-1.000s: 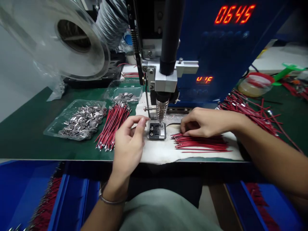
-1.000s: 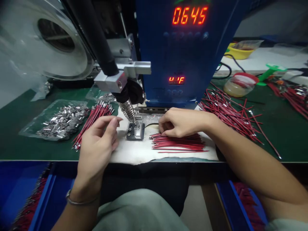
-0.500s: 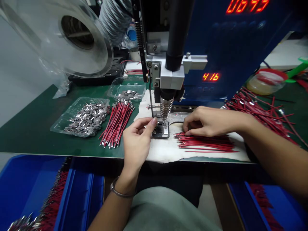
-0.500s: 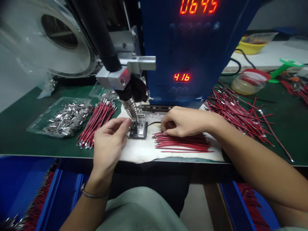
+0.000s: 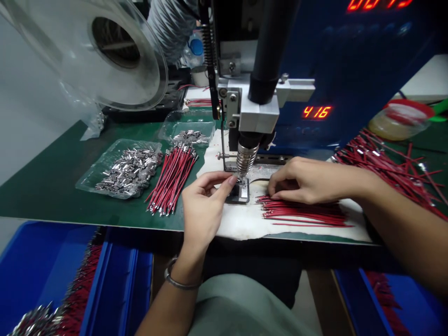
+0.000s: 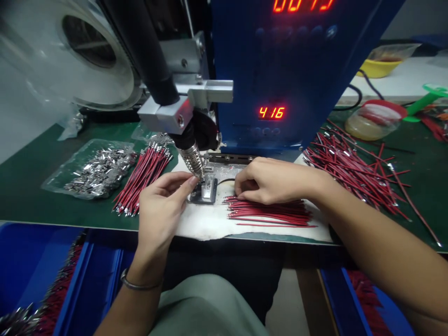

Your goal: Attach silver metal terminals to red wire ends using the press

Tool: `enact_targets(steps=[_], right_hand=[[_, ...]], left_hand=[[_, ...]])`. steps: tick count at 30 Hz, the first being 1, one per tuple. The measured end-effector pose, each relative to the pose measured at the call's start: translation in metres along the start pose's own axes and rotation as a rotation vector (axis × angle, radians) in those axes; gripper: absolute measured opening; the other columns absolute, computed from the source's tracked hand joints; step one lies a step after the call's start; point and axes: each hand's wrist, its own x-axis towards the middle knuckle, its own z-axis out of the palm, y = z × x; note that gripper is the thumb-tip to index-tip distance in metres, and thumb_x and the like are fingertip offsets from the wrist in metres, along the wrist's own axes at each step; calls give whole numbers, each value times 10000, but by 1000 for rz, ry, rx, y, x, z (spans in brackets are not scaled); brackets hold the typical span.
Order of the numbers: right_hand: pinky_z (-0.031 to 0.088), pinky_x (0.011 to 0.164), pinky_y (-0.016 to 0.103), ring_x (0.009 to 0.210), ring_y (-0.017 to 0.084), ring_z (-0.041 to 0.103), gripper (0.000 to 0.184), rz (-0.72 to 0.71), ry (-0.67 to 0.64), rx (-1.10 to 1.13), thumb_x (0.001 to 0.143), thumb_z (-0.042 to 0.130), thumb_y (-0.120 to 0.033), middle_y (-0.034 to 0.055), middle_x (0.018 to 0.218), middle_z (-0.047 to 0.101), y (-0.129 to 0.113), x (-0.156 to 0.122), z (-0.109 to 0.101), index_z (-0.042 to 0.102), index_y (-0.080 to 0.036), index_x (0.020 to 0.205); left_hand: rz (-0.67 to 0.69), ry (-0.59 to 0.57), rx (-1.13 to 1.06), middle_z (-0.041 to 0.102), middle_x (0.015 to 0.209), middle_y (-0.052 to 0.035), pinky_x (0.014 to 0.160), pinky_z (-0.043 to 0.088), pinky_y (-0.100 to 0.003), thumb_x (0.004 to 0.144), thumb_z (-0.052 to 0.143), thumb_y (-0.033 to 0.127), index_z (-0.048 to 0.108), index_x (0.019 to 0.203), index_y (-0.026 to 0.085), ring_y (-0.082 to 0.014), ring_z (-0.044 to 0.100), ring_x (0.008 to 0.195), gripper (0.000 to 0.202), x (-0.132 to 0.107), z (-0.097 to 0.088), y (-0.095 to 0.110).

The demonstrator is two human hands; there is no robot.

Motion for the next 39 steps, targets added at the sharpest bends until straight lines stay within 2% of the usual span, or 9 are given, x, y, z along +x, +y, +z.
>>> enact_targets(steps=[7, 12, 15, 18, 21, 28, 33, 39], right_hand=[[434, 628, 278, 672, 164, 656, 215, -25, 26, 28, 952, 598, -336, 11, 795, 757, 0, -2, -1, 777, -221, 917], [478, 722, 280, 770, 167, 678, 195, -104, 73, 66, 963, 593, -321, 19, 891, 753, 0, -3, -2, 742, -206, 912], [478, 739, 283, 787, 174, 681, 184, -94, 82, 58, 960, 608, -334, 20, 906, 750, -1, -1, 0, 733, -208, 909], [471, 745, 291, 800, 188, 687, 187, -77, 89, 26, 950, 632, -365, 23, 924, 758, -3, 1, 2, 737, -213, 921], [475, 771, 296, 831, 198, 700, 152, -77, 84, -9, 928, 640, -317, 20, 955, 773, -4, 2, 3, 756, -222, 958], [495, 786, 292, 829, 187, 714, 162, -101, 89, -32, 917, 600, -261, 3, 931, 778, 0, 3, 5, 759, -230, 922], [502, 745, 286, 791, 175, 715, 178, -91, 118, -52, 927, 597, -277, -1, 907, 781, 1, -1, 4, 765, -230, 895], [494, 694, 262, 733, 144, 703, 198, -125, 232, -3, 958, 610, -318, -5, 857, 781, 2, 1, 6, 768, -215, 900]], left_hand=[[-27, 15, -73, 750, 728, -41, 554, 486, -234, 726, 902, 325, 786, 782, 193, -147, 667, 659, 184, 2, 4, 1], [-51, -8, -84, 774, 767, -54, 603, 527, -233, 710, 915, 306, 782, 774, 187, -161, 715, 718, 189, 2, 5, 1], [-52, -6, -91, 782, 779, -62, 604, 536, -242, 684, 932, 307, 793, 784, 184, -173, 727, 724, 211, 2, 4, 2], [-36, -6, -42, 764, 733, -49, 593, 527, -245, 719, 911, 325, 804, 777, 189, -172, 716, 710, 183, 2, 4, 2], [-12, -6, -5, 745, 700, -33, 605, 517, -237, 744, 896, 336, 808, 753, 193, -155, 693, 697, 168, 1, 3, 1], [-26, 13, -89, 741, 740, -23, 633, 501, -223, 764, 888, 358, 784, 768, 187, -119, 645, 675, 200, 1, 2, -4], [-26, 15, -83, 706, 668, -12, 628, 509, -232, 742, 896, 316, 785, 745, 183, -122, 637, 647, 174, 1, 3, -2], [-44, 31, -104, 702, 660, -10, 608, 506, -227, 737, 899, 330, 759, 728, 179, -115, 630, 623, 206, 0, 4, 0]])
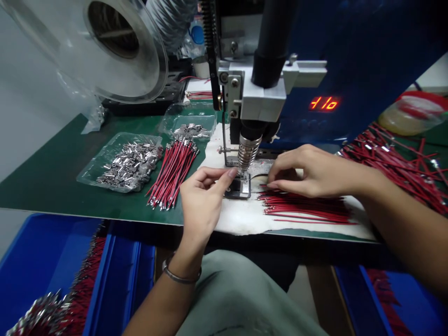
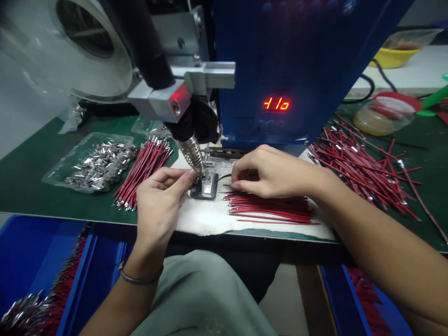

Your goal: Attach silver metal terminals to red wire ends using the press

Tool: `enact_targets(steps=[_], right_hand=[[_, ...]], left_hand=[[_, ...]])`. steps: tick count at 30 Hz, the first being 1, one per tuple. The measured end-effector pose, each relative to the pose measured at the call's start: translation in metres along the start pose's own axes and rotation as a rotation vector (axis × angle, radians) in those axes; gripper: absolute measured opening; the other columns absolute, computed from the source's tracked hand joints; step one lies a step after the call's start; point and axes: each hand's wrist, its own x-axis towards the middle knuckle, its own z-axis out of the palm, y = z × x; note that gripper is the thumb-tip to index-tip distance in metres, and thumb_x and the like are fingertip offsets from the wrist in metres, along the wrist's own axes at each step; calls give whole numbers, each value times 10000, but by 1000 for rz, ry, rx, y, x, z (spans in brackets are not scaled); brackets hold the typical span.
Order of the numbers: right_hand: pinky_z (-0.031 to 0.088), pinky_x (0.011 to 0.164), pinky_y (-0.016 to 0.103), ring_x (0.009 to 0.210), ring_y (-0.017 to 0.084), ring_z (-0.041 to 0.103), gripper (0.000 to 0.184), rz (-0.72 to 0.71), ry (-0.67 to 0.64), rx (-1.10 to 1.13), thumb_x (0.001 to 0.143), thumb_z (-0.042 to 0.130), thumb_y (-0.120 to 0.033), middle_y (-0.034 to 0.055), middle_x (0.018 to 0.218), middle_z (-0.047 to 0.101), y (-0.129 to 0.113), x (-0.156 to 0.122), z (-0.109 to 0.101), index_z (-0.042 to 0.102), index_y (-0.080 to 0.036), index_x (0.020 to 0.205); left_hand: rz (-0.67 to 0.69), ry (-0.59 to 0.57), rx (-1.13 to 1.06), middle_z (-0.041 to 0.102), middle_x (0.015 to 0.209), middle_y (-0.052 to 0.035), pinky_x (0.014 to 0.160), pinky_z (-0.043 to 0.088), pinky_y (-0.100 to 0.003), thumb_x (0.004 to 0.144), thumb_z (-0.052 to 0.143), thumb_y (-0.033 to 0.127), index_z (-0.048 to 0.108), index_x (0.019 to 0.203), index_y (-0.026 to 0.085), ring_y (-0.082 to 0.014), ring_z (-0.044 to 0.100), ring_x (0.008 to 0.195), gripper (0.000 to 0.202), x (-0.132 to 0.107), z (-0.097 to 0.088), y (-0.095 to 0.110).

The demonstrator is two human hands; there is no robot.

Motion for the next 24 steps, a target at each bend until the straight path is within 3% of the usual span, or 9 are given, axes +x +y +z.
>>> enact_targets(steps=[7, 13, 18, 24], right_hand=[[519, 686, 253, 719, 137, 700, 166, -14, 137, 150, 986, 600, -272, 4, 865, 785, -9, 3, 4, 743, -197, 948], [490, 599, 281, 626, 137, 646, 246, 64, 245, 237, 985, 625, -377, 17, 817, 773, -14, 5, 13, 766, -175, 980], [460, 581, 294, 608, 140, 620, 200, 48, 329, 219, 948, 676, -343, 13, 782, 761, -18, 9, 21, 784, -185, 892], [468, 612, 298, 642, 145, 630, 171, 29, 341, 160, 959, 664, -309, 23, 820, 768, -18, 11, 24, 781, -189, 925]], left_hand=[[18, -13, 32, 715, 679, -10, 617, 504, -223, 750, 895, 336, 765, 751, 171, -105, 618, 613, 210, 1, 0, -2], [39, 15, 39, 753, 732, -25, 641, 518, -227, 736, 914, 351, 776, 747, 171, -119, 658, 653, 227, -1, -1, -5], [75, -4, 45, 775, 762, -18, 667, 528, -216, 767, 902, 352, 791, 773, 193, -117, 685, 688, 194, -1, -2, -7], [82, -28, 58, 790, 779, -27, 651, 531, -213, 766, 904, 324, 790, 760, 189, -126, 705, 707, 178, -2, -2, -4]])
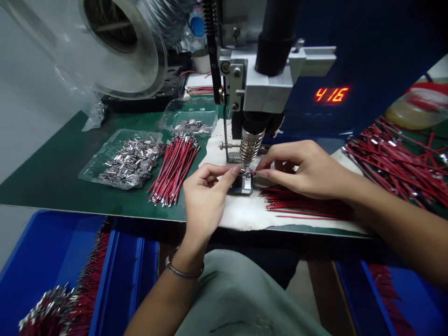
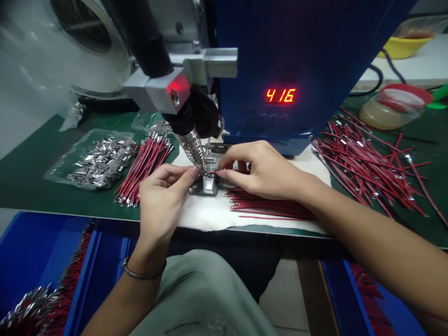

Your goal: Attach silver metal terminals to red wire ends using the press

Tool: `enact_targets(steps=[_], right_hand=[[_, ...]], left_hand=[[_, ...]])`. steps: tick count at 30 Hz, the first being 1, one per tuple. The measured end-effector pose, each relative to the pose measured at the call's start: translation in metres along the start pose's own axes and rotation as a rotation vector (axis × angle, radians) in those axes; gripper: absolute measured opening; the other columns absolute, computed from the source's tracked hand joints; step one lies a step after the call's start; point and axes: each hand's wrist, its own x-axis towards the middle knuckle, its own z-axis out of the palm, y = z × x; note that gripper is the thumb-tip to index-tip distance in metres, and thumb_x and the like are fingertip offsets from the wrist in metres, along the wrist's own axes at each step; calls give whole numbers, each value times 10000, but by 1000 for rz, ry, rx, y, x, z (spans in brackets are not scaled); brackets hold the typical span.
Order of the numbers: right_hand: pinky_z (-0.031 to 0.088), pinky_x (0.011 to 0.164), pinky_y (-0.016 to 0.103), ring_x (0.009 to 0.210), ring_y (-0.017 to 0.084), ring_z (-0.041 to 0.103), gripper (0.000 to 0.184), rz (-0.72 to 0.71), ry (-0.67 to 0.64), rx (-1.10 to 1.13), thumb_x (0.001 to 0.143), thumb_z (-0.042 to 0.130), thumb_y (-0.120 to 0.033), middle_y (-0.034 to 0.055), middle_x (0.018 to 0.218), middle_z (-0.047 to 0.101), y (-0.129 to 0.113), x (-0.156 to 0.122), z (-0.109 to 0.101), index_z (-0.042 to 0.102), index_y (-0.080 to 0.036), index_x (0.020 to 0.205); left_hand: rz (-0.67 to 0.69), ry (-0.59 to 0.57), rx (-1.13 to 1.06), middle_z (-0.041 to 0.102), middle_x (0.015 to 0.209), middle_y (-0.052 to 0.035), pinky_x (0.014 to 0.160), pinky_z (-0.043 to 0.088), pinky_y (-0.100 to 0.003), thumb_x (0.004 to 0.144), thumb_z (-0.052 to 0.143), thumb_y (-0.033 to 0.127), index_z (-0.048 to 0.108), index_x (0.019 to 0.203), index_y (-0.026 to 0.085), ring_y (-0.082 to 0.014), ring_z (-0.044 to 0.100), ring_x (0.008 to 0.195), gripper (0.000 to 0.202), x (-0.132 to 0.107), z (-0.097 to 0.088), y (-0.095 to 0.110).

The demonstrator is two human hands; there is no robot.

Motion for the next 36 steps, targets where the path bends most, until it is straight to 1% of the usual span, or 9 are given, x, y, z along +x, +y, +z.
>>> enact_targets(steps=[4, 8, 11, 16, 21, 25, 29, 33, 36], right_hand=[[473, 640, 298, 669, 149, 640, 156, -44, -8, -74, 970, 645, -275, 36, 876, 776, -1, -1, 1, 773, -188, 953], [475, 656, 289, 670, 149, 643, 146, -64, 36, -127, 966, 645, -265, 36, 845, 763, -4, -2, 4, 757, -185, 918], [464, 646, 287, 668, 154, 643, 154, -53, 60, -148, 971, 638, -278, 40, 839, 755, -4, -2, 7, 745, -180, 919], [443, 626, 287, 672, 159, 641, 129, -45, 81, -165, 972, 641, -264, 46, 848, 750, -5, -2, 10, 730, -184, 924], [436, 612, 296, 649, 158, 622, 96, -91, 116, -173, 954, 652, -209, 62, 849, 751, -6, -3, 12, 726, -165, 912], [447, 611, 304, 646, 163, 627, 103, -98, 141, -195, 968, 647, -217, 57, 848, 750, -7, -5, 13, 733, -177, 926], [453, 608, 304, 633, 152, 612, 124, -109, 187, -202, 974, 639, -223, 52, 837, 743, -8, -5, 12, 732, -173, 910], [457, 601, 297, 648, 157, 633, 123, -132, 160, -159, 953, 659, -218, 38, 803, 746, -9, -4, 11, 719, -196, 849], [451, 589, 297, 649, 159, 641, 107, -120, 143, -171, 949, 662, -197, 45, 803, 750, -10, -4, 12, 729, -187, 866]], left_hand=[[-6, 1, 13, 789, 772, -29, 635, 529, -215, 759, 907, 309, 792, 762, 183, -124, 695, 683, 171, -1, 0, 2], [-16, 12, 40, 791, 782, -36, 614, 517, -219, 757, 905, 312, 792, 756, 182, -118, 667, 654, 172, -2, -1, 3], [-28, 19, 59, 794, 794, -45, 631, 527, -228, 758, 900, 316, 801, 762, 184, -129, 679, 671, 165, -2, -1, 4], [-32, 28, 88, 795, 792, -55, 615, 517, -237, 758, 899, 344, 818, 775, 183, -138, 676, 668, 181, -2, -2, 2], [-38, 19, 74, 793, 785, -52, 620, 508, -236, 769, 891, 360, 826, 790, 190, -134, 667, 665, 183, -3, -3, 0], [-42, 19, 65, 788, 772, -49, 590, 480, -233, 761, 896, 349, 821, 777, 188, -126, 641, 638, 179, -3, -3, 1], [-31, 10, 62, 790, 789, -51, 593, 481, -233, 778, 886, 340, 818, 783, 188, -124, 643, 648, 166, -3, -3, 0], [-28, 22, 65, 782, 775, -51, 575, 473, -235, 768, 890, 341, 805, 771, 181, -128, 638, 640, 181, -3, -2, 1], [-27, 21, 65, 776, 760, -45, 574, 467, -229, 770, 889, 340, 803, 774, 184, -121, 629, 633, 178, -3, -1, 2]])
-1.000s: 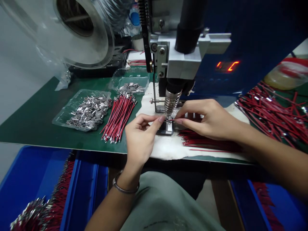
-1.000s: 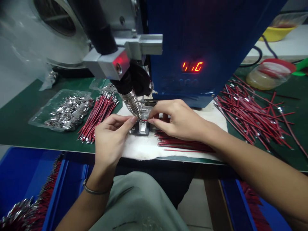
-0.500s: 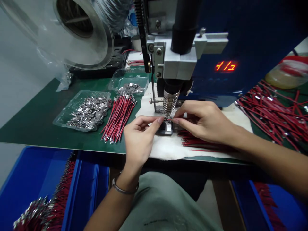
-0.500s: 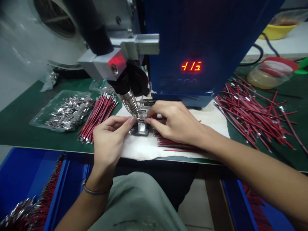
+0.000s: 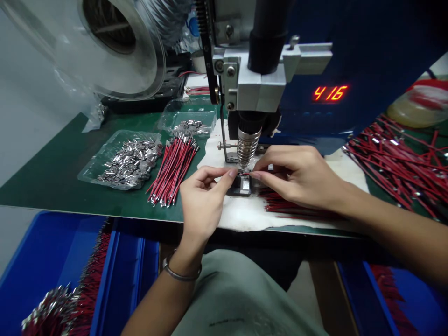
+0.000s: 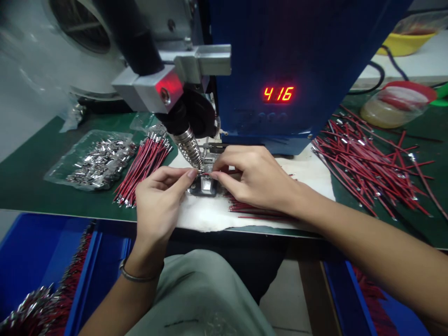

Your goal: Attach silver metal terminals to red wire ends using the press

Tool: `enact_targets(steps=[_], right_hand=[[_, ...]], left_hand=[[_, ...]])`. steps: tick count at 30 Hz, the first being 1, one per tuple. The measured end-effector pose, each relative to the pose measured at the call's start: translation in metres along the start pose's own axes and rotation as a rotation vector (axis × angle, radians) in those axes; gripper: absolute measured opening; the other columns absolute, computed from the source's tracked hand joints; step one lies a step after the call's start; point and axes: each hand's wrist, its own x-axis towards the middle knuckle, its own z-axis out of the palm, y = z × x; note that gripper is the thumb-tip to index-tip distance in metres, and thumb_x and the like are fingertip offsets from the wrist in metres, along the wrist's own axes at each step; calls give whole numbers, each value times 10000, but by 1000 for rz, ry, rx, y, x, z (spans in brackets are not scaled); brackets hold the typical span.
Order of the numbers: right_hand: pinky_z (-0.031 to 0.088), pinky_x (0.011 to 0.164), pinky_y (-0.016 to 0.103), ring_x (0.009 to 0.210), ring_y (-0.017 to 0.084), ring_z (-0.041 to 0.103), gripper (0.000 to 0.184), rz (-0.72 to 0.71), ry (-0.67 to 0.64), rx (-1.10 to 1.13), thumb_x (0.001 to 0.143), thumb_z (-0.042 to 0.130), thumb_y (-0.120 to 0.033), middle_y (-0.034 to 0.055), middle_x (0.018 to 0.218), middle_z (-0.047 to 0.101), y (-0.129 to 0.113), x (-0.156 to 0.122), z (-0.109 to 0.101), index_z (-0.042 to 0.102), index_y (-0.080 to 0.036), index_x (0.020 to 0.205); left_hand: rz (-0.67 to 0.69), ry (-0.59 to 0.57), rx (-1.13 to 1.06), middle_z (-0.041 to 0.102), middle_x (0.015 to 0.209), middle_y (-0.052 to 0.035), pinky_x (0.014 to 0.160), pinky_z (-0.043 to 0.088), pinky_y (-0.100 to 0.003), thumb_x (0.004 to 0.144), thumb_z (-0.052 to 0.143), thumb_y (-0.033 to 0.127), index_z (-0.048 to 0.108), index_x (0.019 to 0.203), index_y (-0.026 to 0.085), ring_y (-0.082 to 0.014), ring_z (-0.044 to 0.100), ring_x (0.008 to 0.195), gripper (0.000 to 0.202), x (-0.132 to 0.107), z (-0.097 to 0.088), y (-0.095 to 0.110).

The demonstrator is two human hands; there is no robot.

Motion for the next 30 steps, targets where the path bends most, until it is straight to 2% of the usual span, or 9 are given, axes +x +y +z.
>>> enact_targets(steps=[7, 17, 30], right_hand=[[457, 588, 308, 633, 162, 633, 128, 56, 5, -46, 964, 640, -235, 68, 842, 761, -1, -1, 2, 746, -178, 918], [420, 555, 292, 578, 138, 585, 120, 87, 32, -33, 954, 653, -222, 42, 795, 740, -5, -1, 3, 748, -176, 897], [428, 554, 286, 580, 132, 582, 107, 42, 40, -31, 943, 659, -200, 47, 806, 743, -2, 0, 3, 746, -169, 888]], left_hand=[[5, 1, 12, 779, 768, -48, 555, 453, -233, 768, 888, 334, 805, 777, 186, -122, 620, 620, 170, 0, -1, -1], [16, -5, 15, 778, 774, -46, 572, 459, -232, 778, 881, 342, 804, 777, 184, -125, 628, 637, 175, 1, -1, 0], [9, -7, 6, 769, 770, -46, 584, 464, -235, 776, 884, 343, 800, 781, 186, -128, 636, 651, 177, 1, -1, -2]])
